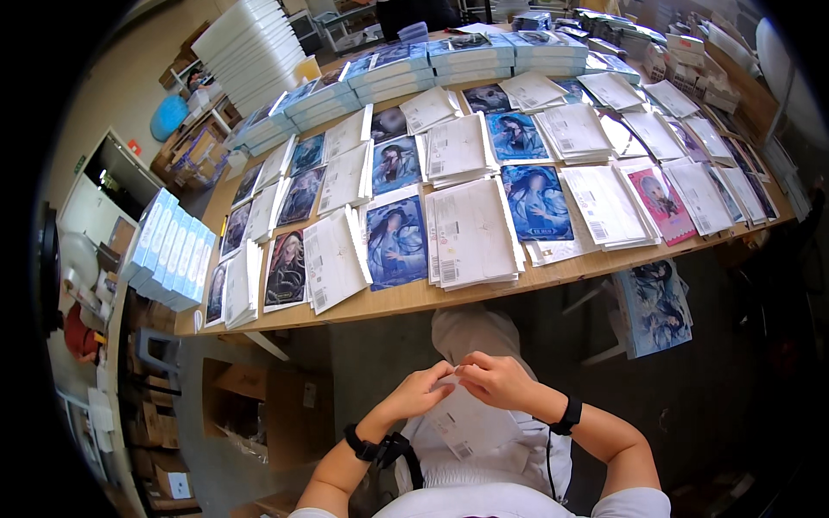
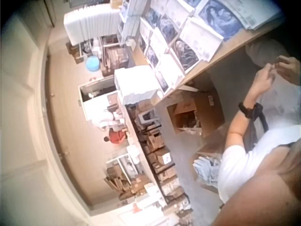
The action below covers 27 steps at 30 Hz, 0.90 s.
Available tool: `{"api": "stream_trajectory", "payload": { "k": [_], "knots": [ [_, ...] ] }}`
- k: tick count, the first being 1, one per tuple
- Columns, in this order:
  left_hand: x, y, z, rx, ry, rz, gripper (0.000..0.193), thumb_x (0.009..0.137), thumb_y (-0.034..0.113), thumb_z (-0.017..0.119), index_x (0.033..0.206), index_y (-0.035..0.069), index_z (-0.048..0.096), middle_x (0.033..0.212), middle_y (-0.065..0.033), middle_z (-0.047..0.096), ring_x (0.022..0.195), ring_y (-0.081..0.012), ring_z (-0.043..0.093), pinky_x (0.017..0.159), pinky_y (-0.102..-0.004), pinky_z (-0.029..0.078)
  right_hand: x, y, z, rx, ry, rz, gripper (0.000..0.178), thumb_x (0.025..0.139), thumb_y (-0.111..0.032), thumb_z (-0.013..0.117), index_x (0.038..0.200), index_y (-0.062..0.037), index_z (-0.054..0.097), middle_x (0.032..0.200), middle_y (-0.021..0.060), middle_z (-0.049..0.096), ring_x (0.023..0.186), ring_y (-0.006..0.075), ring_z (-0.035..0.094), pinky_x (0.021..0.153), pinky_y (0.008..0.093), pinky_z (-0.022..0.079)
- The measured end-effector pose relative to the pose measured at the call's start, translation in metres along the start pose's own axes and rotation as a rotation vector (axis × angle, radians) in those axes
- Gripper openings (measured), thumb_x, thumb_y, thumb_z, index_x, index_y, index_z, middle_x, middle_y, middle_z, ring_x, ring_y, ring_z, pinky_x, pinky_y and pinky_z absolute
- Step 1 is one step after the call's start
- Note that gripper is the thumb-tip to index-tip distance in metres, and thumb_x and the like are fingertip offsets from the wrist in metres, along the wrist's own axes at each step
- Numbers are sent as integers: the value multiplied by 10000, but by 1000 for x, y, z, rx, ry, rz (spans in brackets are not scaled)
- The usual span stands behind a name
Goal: The person repeatedly picks up illustrated books from a table, places each into a white paper sleeve, and then slides the sleeved book into a clear plastic bag. The person seals the bag and places the packaged book onto a growing stack on the table. This process is repeated for multiple books throughout the clip.
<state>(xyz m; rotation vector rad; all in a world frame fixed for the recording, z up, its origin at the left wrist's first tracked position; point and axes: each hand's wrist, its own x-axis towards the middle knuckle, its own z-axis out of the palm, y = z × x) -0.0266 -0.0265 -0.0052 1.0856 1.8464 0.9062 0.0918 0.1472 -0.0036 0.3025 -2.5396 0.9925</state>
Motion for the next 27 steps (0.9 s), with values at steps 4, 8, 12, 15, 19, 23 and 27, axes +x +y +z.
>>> {"api": "stream_trajectory", "payload": {
  "k": [4,8,12,15,19,23,27],
  "knots": [
    [3,4,0,19,9,-30,270,877,178,559,1102,39,504,1037,-167,622,941,-306,614,825,-340,459,-3,2,-13,119,-58,192,169,749,-122,699,807,-74,547,803,63,590,644,272,602,547,347,482],
    [7,-7,0,-14,22,-19,274,866,140,557,1112,38,496,1018,-172,630,936,-290,622,829,-335,463,-9,10,-27,194,-129,347,215,737,-152,717,780,-59,528,714,90,594,663,296,603,567,353,472],
    [10,-3,4,-29,83,16,250,833,76,561,1074,30,509,971,-176,639,918,-299,626,798,-342,474,-20,17,-35,155,-126,393,233,732,-157,719,786,-62,514,670,79,590,637,284,602,552,353,465],
    [14,1,8,-28,116,25,236,815,63,566,1044,27,522,954,-208,636,918,-373,622,772,-372,486,-35,21,-36,204,-90,446,229,724,-140,722,789,-83,509,628,77,565,578,273,581,519,356,448],
    [15,-3,8,22,146,-10,249,788,27,584,1030,21,526,911,-207,634,892,-341,642,756,-357,488,-40,22,-37,266,-37,441,198,759,-65,697,904,-52,563,620,87,526,503,188,531,478,300,430],
    [4,17,6,-88,140,-19,215,792,-2,579,998,4,518,885,-191,632,870,-308,649,746,-313,478,-43,8,-37,264,-16,426,165,787,-70,674,896,-43,554,664,101,535,492,182,521,458,279,416],
    [15,13,9,-16,118,25,200,797,-7,571,988,-13,511,890,-195,631,879,-311,647,752,-310,473,-51,18,-35,148,69,413,184,783,-43,674,795,-29,491,679,88,512,501,192,515,454,286,414]
  ]
}}
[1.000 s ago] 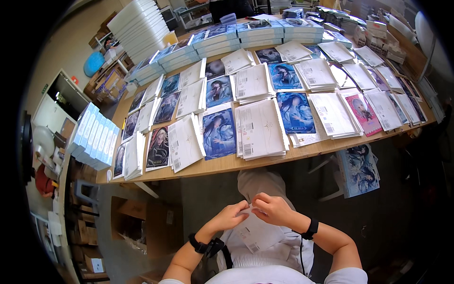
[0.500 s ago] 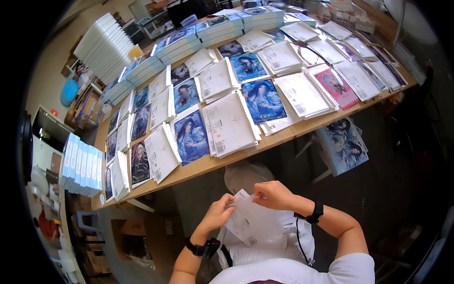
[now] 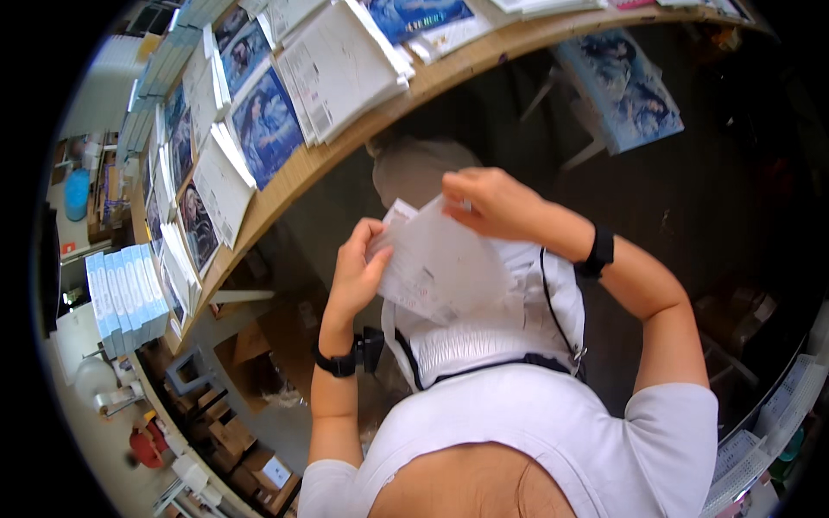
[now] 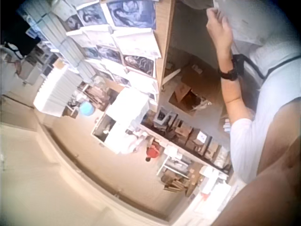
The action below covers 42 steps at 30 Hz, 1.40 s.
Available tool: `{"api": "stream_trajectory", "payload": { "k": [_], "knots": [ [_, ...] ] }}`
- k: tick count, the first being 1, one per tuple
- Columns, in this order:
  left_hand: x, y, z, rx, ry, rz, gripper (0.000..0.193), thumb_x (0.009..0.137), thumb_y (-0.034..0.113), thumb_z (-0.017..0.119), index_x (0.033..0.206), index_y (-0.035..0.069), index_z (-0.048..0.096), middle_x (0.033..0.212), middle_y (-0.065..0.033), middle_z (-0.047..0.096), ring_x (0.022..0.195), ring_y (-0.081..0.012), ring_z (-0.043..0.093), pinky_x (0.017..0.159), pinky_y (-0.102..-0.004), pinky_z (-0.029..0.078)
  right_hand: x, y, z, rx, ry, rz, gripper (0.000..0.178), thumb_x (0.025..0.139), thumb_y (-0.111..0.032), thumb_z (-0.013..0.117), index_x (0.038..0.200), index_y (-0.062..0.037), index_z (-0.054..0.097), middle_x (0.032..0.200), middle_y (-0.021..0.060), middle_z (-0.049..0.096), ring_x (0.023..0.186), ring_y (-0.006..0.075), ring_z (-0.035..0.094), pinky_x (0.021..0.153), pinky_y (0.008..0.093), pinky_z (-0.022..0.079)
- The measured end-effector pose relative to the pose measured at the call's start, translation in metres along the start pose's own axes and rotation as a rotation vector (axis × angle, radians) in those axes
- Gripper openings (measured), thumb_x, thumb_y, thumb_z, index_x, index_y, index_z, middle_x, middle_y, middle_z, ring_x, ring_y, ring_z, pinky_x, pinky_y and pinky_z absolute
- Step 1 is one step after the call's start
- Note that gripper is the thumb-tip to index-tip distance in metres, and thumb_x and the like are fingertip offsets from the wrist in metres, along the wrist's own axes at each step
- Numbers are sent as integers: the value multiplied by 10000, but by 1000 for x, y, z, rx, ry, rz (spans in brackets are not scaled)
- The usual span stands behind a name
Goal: The person repeatedly picks up illustrated books from a table, places each into a white paper sleeve, and then slides the sleeved book into a clear plastic bag. The person seals the bag and places the packaged book onto a growing stack on the table. This process is repeated for multiple books throughout the clip.
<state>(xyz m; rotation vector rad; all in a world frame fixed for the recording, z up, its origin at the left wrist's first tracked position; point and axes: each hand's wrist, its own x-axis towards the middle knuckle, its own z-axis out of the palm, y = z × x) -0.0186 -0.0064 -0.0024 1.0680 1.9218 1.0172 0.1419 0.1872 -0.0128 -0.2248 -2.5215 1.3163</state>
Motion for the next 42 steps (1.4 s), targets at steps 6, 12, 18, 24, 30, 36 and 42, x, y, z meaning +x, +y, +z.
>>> {"api": "stream_trajectory", "payload": {
  "k": [6,12,18,24,30,36,42],
  "knots": [
    [-6,-11,-6,-107,-12,-56,180,811,-9,561,984,-4,513,876,-135,622,835,-201,612,768,-275,449,0,6,5,284,-136,252,305,777,25,609,1015,-38,430,701,81,512,549,149,537,510,250,405],
    [-13,-24,-12,-215,14,-114,167,819,-13,564,977,14,519,863,-32,583,825,-106,533,765,-243,427,-34,27,15,354,-467,295,321,711,7,553,1021,-11,472,769,99,549,625,168,572,549,273,436],
    [-16,-45,-14,-371,25,-153,170,828,-2,567,983,20,501,906,-15,541,862,-96,497,791,-225,398,-47,27,17,386,-477,249,229,752,-20,544,976,-8,503,749,86,524,603,156,544,538,262,420],
    [-15,-52,-9,-252,80,-105,210,846,33,558,1045,9,496,955,-57,572,898,-129,521,817,-256,414,-39,13,11,510,-426,338,258,935,-250,516,790,-37,524,615,31,490,495,91,525,469,209,418],
    [-20,-69,-9,-71,100,-153,313,802,59,590,1096,5,497,991,-140,600,908,-210,582,801,-319,462,-40,8,-7,709,-459,498,316,948,-258,521,724,-38,490,568,-11,465,471,54,513,439,201,434],
    [-18,-63,-8,-4,174,-127,625,781,-19,519,1344,127,289,1154,-231,564,1041,-405,584,871,-423,460,-43,-13,-46,434,-323,311,513,784,-36,531,1290,-78,461,592,30,551,499,100,598,493,238,482],
    [-9,-40,-10,63,8,-65,312,793,45,521,1081,111,622,1006,-155,631,934,-328,622,811,-359,481,-38,-51,-55,-31,12,134,575,699,64,525,1263,-44,483,827,170,625,691,318,641,620,347,517]
  ]
}}
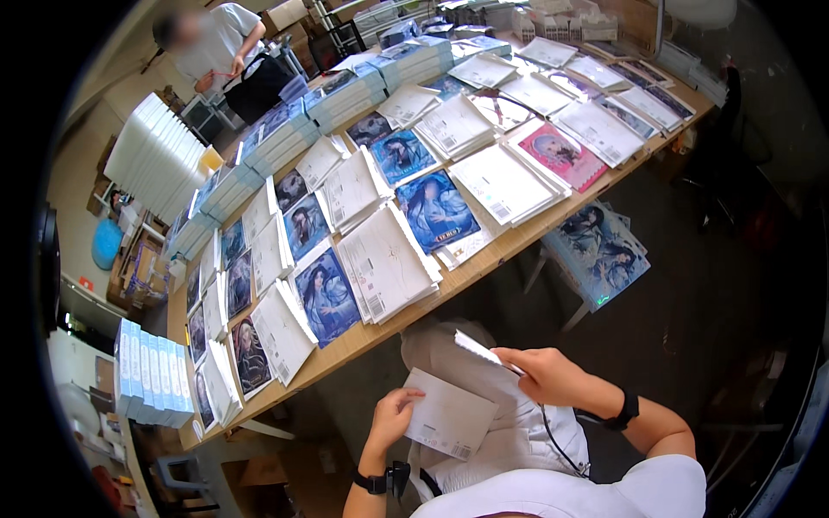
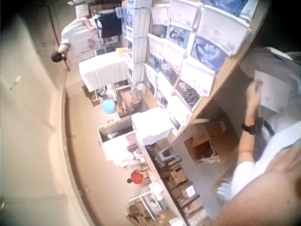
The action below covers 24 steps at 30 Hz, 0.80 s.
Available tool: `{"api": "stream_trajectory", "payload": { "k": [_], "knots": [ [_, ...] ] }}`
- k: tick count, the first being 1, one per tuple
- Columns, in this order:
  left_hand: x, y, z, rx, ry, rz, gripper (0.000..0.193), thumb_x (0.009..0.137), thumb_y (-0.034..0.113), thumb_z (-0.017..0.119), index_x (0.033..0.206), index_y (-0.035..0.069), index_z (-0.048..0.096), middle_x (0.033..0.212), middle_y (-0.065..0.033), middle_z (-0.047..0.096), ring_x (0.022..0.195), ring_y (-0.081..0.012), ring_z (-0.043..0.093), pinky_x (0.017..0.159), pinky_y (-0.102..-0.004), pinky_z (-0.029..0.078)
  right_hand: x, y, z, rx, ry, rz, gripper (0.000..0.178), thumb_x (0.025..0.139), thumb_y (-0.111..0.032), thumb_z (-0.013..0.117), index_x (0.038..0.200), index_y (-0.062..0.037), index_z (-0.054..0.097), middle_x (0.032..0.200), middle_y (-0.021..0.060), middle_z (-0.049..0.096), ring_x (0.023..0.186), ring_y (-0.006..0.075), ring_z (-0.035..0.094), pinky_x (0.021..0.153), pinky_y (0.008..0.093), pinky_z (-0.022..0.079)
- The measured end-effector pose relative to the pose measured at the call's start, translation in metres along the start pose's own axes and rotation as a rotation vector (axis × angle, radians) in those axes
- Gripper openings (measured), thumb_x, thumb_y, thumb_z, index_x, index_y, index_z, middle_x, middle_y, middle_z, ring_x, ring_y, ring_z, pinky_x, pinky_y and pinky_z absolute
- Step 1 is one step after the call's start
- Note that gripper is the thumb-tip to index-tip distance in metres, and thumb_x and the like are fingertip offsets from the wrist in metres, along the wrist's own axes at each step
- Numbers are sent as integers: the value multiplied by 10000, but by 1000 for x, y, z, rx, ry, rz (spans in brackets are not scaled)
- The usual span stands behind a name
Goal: The person repeatedly picks up illustrated books from a table, places each into a white paper sleeve, and then slides the sleeved book into a clear plastic bag. The person seals the bag and places the packaged book onto a growing stack on the table. This process is repeated for multiple books throughout the clip.
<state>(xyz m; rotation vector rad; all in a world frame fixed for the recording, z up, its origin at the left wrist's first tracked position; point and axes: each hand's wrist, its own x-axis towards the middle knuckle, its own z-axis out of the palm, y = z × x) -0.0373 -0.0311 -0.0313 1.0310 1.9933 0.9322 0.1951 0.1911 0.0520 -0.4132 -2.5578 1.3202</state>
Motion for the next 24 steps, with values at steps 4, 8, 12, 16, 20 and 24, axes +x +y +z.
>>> {"api": "stream_trajectory", "payload": {
  "k": [4,8,12,16,20,24],
  "knots": [
    [6,42,2,189,-48,70,378,802,387,632,1037,92,658,1009,-127,636,929,-303,623,796,-355,486,5,-9,32,-52,3,-33,594,697,54,541,1277,-61,483,896,202,624,709,365,626,631,385,529],
    [2,50,5,202,-60,-10,602,767,590,594,1080,79,647,1090,-147,623,991,-335,603,827,-389,479,16,-19,74,-4,-117,-54,616,711,59,525,1312,-51,445,840,230,607,664,380,598,605,425,492],
    [1,43,4,279,-89,-122,675,767,632,557,1143,75,618,1150,-175,601,999,-362,599,825,-417,480,25,-18,97,104,-71,-124,653,714,62,511,1346,-64,409,793,228,601,656,382,606,559,397,487],
    [-3,46,4,353,-95,-123,701,772,633,539,1182,66,587,1150,-189,597,983,-374,603,812,-430,485,30,-21,100,202,-74,-126,620,740,71,489,1343,-41,393,767,220,594,623,339,614,559,386,486],
    [-4,46,8,360,-74,-150,667,761,594,565,1184,78,582,1133,-197,601,979,-374,603,803,-435,489,37,-35,92,313,-197,34,587,748,56,503,1321,-4,391,792,267,599,675,385,614,613,424,492],
    [2,36,7,318,-115,-208,605,744,510,584,1165,75,585,1107,-196,614,974,-370,607,796,-438,493,41,-32,98,311,-247,75,583,761,37,507,1328,-6,379,757,251,599,599,370,610,569,412,491]
  ]
}}
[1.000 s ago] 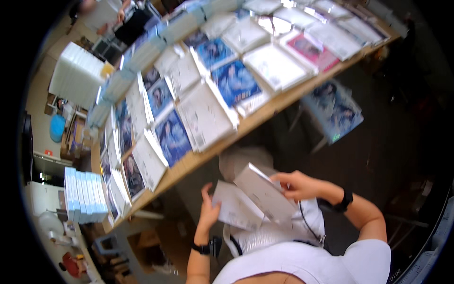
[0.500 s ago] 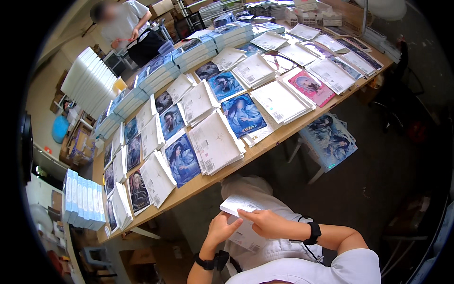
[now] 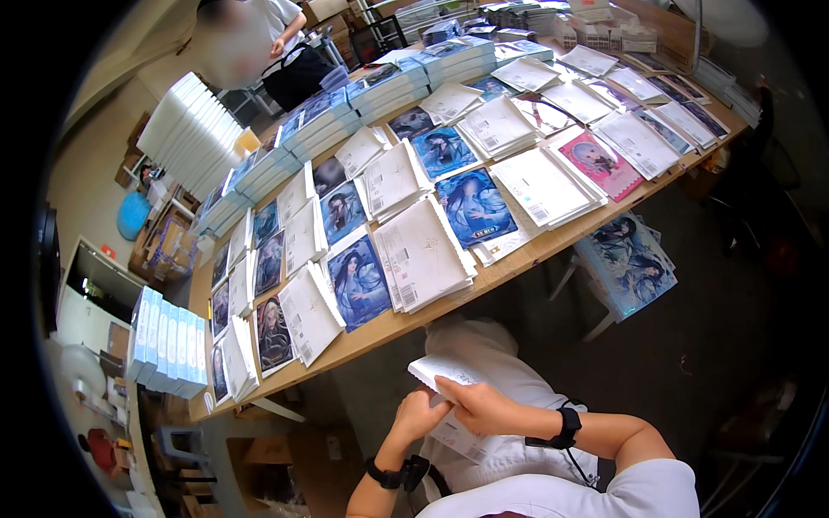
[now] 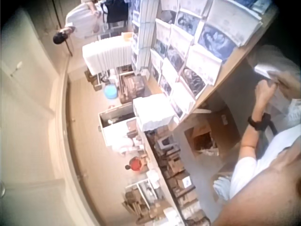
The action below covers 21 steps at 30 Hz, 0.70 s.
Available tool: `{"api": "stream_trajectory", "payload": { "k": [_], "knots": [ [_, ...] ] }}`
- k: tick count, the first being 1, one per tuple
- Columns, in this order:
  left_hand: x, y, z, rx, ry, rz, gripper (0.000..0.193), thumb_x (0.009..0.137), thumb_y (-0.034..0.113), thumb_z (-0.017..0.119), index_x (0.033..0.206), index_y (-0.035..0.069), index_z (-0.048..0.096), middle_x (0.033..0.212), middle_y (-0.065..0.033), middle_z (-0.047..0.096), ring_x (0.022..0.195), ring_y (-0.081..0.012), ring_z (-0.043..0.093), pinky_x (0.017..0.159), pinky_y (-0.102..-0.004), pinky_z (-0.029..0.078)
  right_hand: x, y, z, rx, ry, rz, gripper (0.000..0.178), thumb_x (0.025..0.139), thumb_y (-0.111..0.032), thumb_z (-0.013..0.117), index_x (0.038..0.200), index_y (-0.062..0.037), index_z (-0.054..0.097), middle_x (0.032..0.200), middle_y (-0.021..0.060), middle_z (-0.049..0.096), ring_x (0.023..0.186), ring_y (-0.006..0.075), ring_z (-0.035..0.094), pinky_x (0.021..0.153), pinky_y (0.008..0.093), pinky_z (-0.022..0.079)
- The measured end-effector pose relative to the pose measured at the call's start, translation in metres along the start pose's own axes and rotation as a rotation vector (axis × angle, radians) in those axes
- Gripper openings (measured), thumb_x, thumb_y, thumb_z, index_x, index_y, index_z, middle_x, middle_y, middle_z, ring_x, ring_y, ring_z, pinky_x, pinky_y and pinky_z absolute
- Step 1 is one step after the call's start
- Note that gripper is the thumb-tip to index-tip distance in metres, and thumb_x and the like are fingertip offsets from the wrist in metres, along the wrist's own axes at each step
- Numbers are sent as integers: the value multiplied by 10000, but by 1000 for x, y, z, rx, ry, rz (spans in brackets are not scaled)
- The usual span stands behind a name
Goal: The person repeatedly picks up illustrated books from a table, places each into a white paper sleeve, and then slides the sleeved book into a clear plastic bag. The person seals the bag and places the packaged book onto a growing stack on the table. This process is repeated for multiple books throughout the clip.
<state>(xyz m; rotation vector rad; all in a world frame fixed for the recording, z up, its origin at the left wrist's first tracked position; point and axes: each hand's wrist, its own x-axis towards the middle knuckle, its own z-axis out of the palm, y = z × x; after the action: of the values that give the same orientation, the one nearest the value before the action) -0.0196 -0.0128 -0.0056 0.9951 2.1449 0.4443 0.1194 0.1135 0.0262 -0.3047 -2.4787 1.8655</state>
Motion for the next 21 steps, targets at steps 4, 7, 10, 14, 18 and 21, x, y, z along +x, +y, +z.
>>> {"api": "stream_trajectory", "payload": {
  "k": [4,7,10,14,18,21],
  "knots": [
    [1,6,0,13,-5,-61,543,728,442,587,1104,50,609,1043,-197,638,950,-379,611,790,-445,492,7,16,13,-47,73,-215,599,773,13,511,1350,-14,353,698,220,594,556,332,618,532,402,489],
    [1,-1,4,-29,105,-36,519,740,469,596,1053,57,637,1019,-200,641,938,-384,612,782,-448,490,10,12,10,40,24,-127,631,778,15,504,1380,-44,324,661,175,585,522,265,614,510,369,494],
    [7,2,2,-3,64,-51,526,758,516,591,1030,70,651,1001,-200,643,928,-384,614,779,-447,490,10,23,0,36,65,-82,671,779,42,474,1414,-92,304,614,88,567,467,154,594,479,299,505],
    [6,9,0,-80,104,-16,525,774,546,588,1007,80,651,973,-190,649,909,-383,619,774,-446,490,11,22,-19,154,-18,15,644,789,45,422,1409,-93,313,609,53,553,479,121,600,471,274,509],
    [-2,6,3,-47,116,-109,413,772,422,585,997,81,650,1000,-178,641,906,-383,613,770,-444,490,19,29,-19,133,88,25,577,735,39,464,1307,-31,455,572,31,496,456,91,534,448,249,447],
    [1,20,4,12,125,-75,374,756,350,559,980,66,655,1024,-162,631,891,-384,611,767,-441,488,12,27,-35,-54,232,-47,517,701,35,487,1214,-5,534,537,46,415,454,91,415,450,247,351]
  ]
}}
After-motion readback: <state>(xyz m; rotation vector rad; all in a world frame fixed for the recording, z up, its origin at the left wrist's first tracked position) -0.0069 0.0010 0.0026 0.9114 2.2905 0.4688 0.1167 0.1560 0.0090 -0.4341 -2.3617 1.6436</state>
